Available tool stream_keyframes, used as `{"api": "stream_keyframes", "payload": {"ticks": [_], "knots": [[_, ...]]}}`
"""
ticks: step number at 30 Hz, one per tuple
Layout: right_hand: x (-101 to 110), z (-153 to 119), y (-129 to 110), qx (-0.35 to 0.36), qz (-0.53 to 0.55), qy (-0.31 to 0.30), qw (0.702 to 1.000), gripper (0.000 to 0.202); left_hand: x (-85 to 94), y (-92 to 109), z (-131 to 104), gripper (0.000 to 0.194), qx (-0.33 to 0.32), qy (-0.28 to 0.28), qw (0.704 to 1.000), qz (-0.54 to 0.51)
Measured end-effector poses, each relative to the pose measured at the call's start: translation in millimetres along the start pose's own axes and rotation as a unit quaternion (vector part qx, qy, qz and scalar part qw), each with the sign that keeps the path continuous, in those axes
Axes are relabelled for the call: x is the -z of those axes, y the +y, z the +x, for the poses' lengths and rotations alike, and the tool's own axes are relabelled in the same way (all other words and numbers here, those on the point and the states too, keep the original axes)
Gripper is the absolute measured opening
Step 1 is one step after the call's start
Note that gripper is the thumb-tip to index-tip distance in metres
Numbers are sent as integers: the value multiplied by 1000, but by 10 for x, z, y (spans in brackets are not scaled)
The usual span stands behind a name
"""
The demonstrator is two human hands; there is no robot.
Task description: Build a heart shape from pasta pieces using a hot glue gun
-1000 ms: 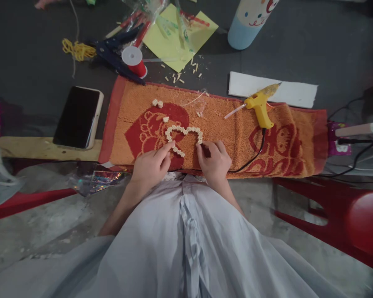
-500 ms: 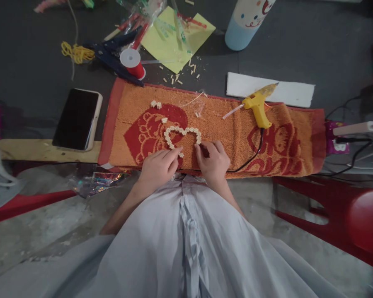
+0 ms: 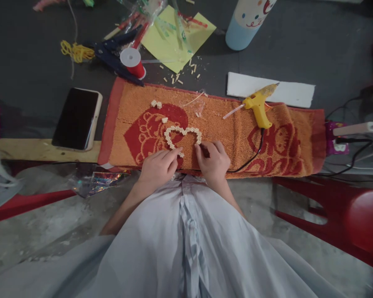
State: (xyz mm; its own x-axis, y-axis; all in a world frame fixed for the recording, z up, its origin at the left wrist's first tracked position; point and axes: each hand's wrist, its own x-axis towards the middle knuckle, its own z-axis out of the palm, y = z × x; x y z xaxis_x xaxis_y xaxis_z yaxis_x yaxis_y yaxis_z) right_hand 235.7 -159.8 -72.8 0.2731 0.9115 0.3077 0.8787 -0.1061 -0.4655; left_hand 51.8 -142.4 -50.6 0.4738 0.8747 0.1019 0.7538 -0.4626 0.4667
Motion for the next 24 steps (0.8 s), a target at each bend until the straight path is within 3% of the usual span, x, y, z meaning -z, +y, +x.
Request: {"api": "stream_keyframes", "payload": {"ticks": [24], "knots": [[-21,1,2,-7,-7,-11,1000,27,-6,-28,-22,33,0,-9,1000,-8]]}}
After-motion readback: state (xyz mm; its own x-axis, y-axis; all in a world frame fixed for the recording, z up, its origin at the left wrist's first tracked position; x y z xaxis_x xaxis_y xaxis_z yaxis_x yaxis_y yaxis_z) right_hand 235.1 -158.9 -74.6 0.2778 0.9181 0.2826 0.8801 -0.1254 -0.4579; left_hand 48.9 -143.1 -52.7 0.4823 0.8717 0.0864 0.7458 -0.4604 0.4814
